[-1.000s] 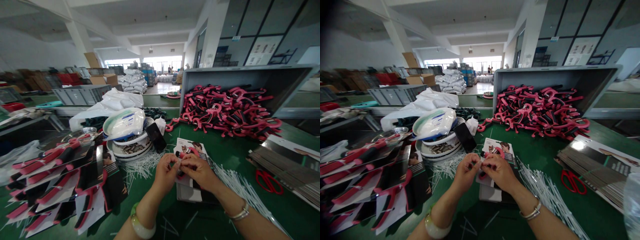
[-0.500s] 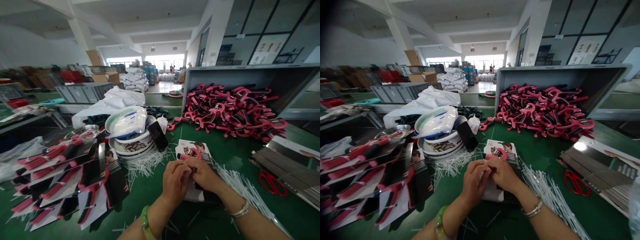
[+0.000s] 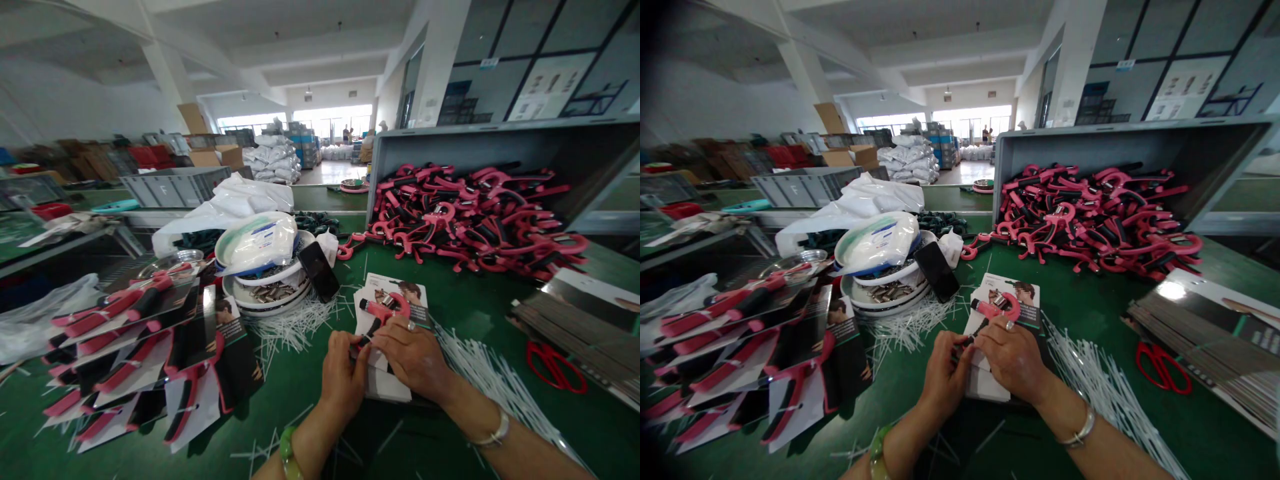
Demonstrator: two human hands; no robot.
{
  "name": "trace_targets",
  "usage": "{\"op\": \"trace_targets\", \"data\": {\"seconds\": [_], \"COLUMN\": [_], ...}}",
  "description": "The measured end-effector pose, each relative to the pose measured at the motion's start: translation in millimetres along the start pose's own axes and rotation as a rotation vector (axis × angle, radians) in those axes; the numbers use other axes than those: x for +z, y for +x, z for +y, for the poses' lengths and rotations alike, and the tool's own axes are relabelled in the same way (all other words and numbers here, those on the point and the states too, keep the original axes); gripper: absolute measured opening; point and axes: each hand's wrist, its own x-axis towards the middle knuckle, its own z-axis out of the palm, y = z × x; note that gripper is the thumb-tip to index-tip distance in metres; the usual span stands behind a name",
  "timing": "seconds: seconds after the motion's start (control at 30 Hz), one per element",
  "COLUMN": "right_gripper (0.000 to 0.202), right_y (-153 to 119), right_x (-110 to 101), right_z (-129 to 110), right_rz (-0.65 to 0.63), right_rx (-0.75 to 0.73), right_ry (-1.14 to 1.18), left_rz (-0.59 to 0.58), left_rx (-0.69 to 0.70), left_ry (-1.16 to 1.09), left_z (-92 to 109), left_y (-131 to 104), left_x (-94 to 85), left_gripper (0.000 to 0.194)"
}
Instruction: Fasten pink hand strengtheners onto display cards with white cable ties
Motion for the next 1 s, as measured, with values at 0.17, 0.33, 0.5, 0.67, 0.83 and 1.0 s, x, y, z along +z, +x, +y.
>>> {"op": "trace_targets", "data": {"seconds": [0.17,0.33,0.5,0.67,0.83,1.0], "right_gripper": [0.027,0.024,0.025,0.027,0.025,0.017], "right_y": [-2.0,-3.9,-11.4,-18.0,-16.9,-11.9], "right_x": [-3.5,-1.5,5.0,5.7,-1.4,-15.7], "right_z": [-2.2,-1.7,-0.5,3.2,-0.6,-10.8], "right_rz": [-0.121,-0.194,-0.079,0.032,-0.059,-0.252], "right_rx": [0.040,0.075,0.102,0.033,0.013,0.074], "right_ry": [-0.092,-0.080,-0.011,0.041,-0.007,-0.007], "left_rz": [-0.056,-0.091,-0.102,-0.105,-0.188,-0.222], "left_rx": [-0.088,-0.189,-0.225,-0.159,-0.107,-0.041], "left_ry": [-0.047,-0.026,-0.041,-0.014,0.007,0.083], "left_z": [-1.5,3.6,8.2,5.6,7.0,11.5], "left_y": [4.1,13.6,21.4,24.1,27.9,26.1], "left_x": [-3.3,-4.4,3.5,2.7,-4.2,-6.6], "left_gripper": [0.008,0.016,0.023,0.019,0.017,0.013]}}
